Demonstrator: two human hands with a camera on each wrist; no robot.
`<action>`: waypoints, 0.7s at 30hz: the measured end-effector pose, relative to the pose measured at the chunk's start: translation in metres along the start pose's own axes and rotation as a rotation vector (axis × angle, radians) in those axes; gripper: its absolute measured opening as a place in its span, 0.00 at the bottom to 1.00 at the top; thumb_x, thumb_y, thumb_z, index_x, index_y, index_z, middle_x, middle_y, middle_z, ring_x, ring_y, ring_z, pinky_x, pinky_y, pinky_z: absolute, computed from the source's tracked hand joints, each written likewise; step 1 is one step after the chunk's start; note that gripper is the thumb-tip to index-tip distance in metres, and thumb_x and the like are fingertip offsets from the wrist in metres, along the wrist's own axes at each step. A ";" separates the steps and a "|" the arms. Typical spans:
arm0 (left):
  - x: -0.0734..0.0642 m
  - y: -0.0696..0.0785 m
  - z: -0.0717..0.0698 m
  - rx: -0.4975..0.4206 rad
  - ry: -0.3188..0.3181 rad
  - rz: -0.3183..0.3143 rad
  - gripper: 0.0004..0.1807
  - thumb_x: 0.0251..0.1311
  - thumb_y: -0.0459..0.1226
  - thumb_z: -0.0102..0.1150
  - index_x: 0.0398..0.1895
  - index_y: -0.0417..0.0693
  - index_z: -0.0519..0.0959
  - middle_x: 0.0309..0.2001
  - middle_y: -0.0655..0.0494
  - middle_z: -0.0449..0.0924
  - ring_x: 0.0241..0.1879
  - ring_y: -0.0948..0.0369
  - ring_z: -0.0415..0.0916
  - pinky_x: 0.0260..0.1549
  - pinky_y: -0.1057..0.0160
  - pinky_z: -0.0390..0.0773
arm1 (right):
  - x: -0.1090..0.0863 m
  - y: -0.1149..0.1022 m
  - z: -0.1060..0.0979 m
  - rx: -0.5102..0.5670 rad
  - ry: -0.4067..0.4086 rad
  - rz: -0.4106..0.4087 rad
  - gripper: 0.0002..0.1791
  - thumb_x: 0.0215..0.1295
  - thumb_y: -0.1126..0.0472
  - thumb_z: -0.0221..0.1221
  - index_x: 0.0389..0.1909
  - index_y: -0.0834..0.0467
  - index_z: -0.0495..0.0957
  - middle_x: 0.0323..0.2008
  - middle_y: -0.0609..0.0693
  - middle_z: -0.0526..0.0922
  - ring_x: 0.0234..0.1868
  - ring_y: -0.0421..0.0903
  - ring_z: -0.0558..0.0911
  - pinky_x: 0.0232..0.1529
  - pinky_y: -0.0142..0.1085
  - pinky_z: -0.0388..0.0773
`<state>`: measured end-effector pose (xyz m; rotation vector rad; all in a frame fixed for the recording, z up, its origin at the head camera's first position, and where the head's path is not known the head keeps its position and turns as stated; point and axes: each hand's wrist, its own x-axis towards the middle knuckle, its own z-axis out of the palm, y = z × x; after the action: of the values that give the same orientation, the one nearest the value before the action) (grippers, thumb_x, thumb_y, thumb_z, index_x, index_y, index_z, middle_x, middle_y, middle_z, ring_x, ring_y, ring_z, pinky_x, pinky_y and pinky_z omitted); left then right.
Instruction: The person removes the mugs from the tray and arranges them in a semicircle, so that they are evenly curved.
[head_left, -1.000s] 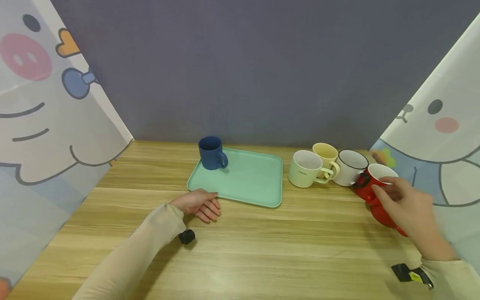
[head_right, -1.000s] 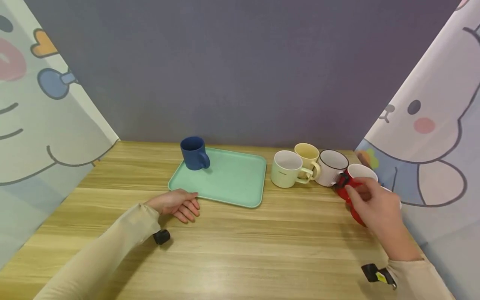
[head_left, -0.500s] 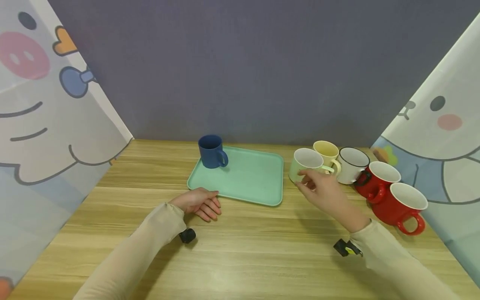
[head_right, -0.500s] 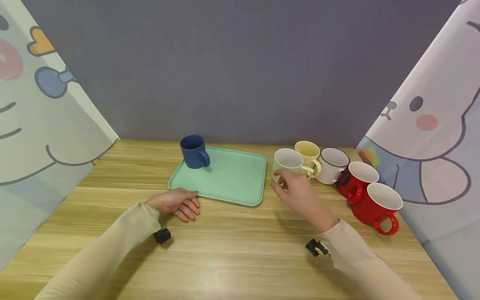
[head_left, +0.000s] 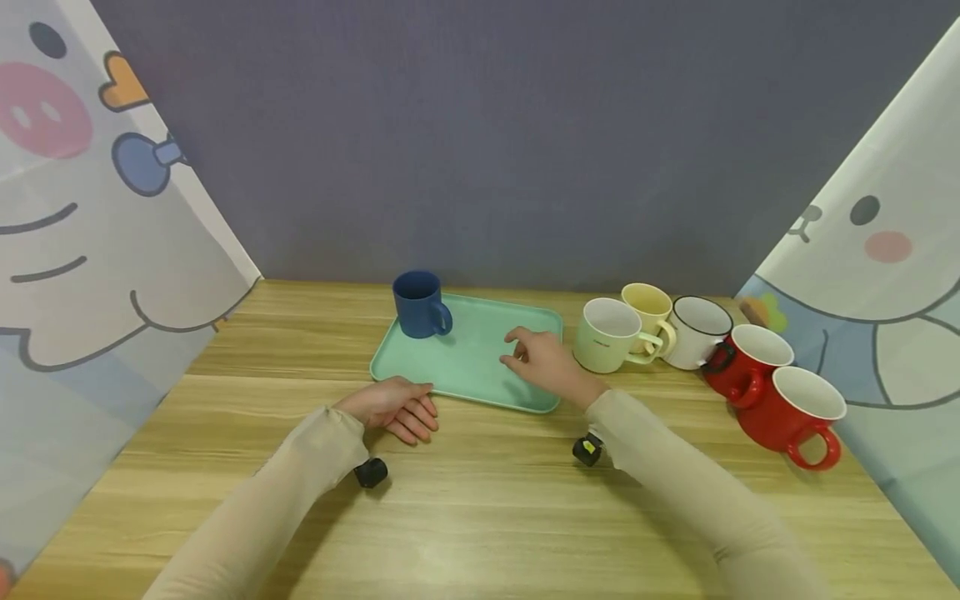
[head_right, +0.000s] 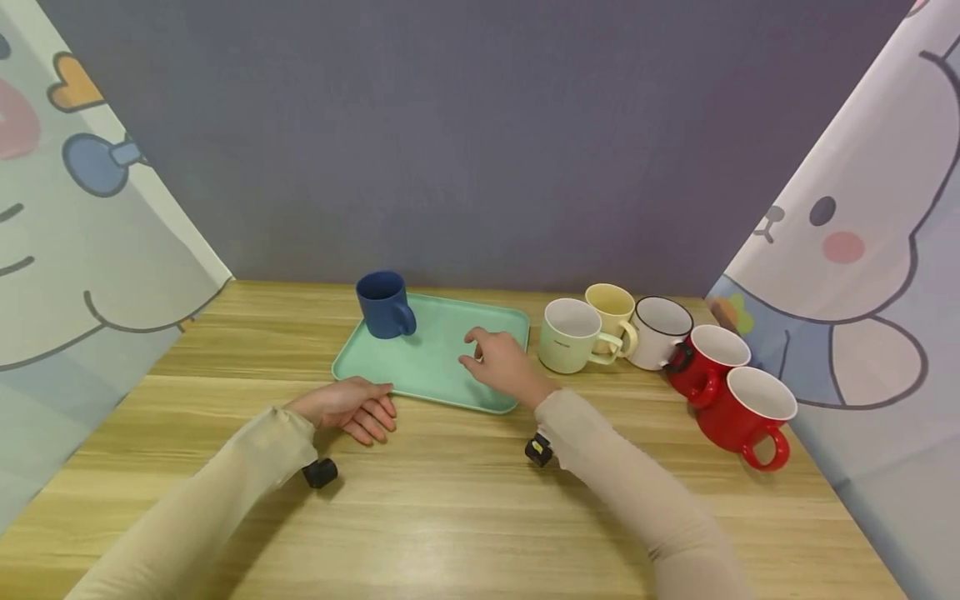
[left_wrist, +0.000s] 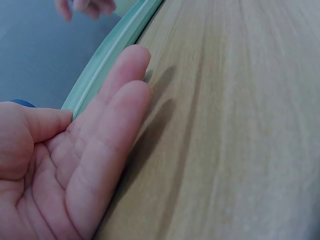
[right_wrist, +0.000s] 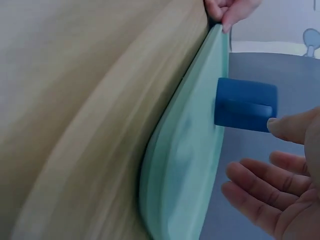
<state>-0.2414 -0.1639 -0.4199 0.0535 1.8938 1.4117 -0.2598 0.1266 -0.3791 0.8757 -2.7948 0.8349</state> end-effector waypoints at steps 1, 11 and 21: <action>0.000 0.000 0.000 0.000 0.000 0.000 0.27 0.80 0.46 0.35 0.46 0.32 0.78 0.36 0.47 0.86 0.31 0.56 0.85 0.36 0.54 0.85 | 0.005 -0.001 0.003 0.008 -0.006 -0.001 0.18 0.70 0.58 0.62 0.52 0.67 0.77 0.30 0.51 0.86 0.28 0.43 0.83 0.31 0.38 0.81; 0.002 -0.002 -0.001 -0.010 -0.008 -0.010 0.26 0.80 0.46 0.35 0.46 0.32 0.78 0.36 0.47 0.86 0.32 0.55 0.85 0.35 0.54 0.85 | 0.048 -0.001 0.040 0.174 0.038 0.064 0.20 0.71 0.56 0.61 0.56 0.66 0.76 0.38 0.54 0.87 0.36 0.46 0.85 0.39 0.39 0.83; 0.001 0.000 -0.002 -0.002 -0.012 -0.016 0.27 0.80 0.46 0.35 0.48 0.30 0.77 0.37 0.46 0.85 0.33 0.55 0.85 0.37 0.53 0.85 | 0.089 -0.016 0.064 0.317 0.049 0.189 0.28 0.74 0.50 0.57 0.66 0.63 0.68 0.53 0.59 0.82 0.53 0.51 0.82 0.50 0.43 0.81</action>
<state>-0.2432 -0.1647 -0.4205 0.0454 1.8794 1.3999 -0.3204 0.0375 -0.4043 0.6192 -2.7779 1.3360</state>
